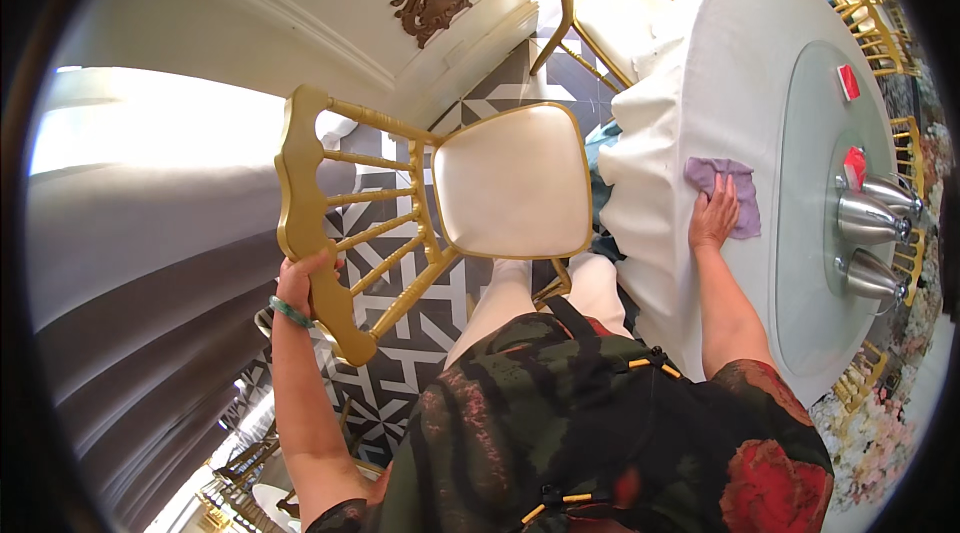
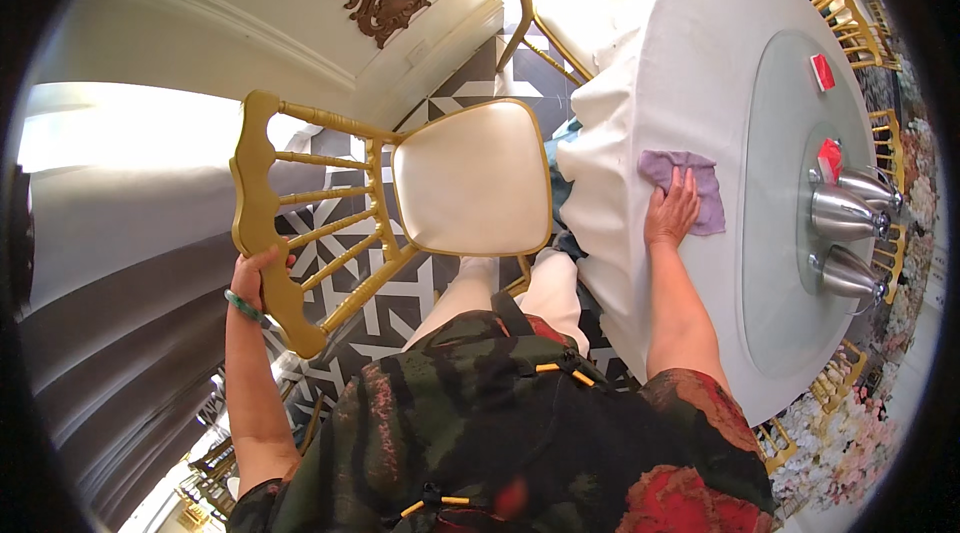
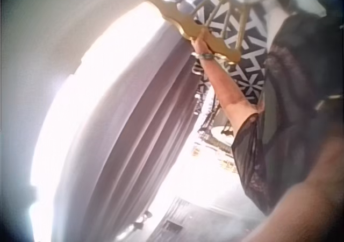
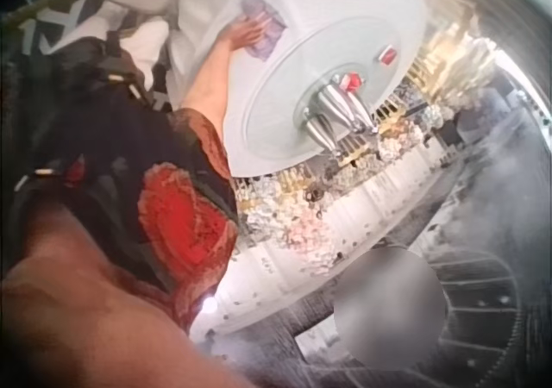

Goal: The person wipes the seat cushion, frame, and legs of a gold-colored chair using a purple cloth, then moves to another chair and continues cleaning the backrest.

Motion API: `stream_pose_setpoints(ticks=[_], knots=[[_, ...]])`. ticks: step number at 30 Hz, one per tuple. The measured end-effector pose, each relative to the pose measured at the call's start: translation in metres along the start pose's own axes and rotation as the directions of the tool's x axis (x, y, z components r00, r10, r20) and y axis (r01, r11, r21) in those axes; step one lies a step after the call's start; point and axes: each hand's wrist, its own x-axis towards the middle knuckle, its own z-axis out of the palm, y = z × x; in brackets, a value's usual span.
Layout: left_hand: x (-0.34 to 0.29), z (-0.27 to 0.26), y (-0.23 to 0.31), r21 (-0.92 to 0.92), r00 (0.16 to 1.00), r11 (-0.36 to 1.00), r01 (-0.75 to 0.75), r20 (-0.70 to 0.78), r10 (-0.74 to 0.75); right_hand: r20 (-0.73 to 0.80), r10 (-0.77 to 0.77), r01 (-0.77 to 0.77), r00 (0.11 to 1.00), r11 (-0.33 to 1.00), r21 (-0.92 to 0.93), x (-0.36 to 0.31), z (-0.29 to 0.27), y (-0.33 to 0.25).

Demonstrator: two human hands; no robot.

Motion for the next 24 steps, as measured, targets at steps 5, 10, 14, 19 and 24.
stream_pose_setpoints(ticks=[5, 10, 14, 19, 24], knots=[[-0.002, -0.006, 0.002, 0.022, 0.998, 1.0, -0.004, -0.07, 0.006, -0.007, -0.003, 0.003, 1.0, 0.999, 0.045, -0.006, 0.004, -0.005], [-0.01, -0.004, 0.006, 0.016, 0.995, 0.999, -0.033, -0.093, 0.034, -0.055, -0.012, 0.017, 0.998, 0.996, 0.09, -0.006, 0.013, -0.006], [0.006, -0.003, -0.006, -0.042, 0.984, 0.994, -0.103, -0.15, 0.096, 0.037, 0.064, -0.07, 0.997, 0.98, 0.187, 0.019, 0.012, -0.007], [0.013, -0.011, -0.013, 0.011, 0.989, 0.996, -0.094, -0.117, 0.094, 0.059, -0.255, 0.196, 0.965, 0.852, 0.485, 0.054, 0.01, -0.058], [0.005, 0.0, -0.009, 0.052, 0.989, 0.997, -0.059, -0.134, 0.066, 0.596, -0.437, -0.577, 0.673, 0.194, 0.793, 0.069, -0.057, -0.226]])
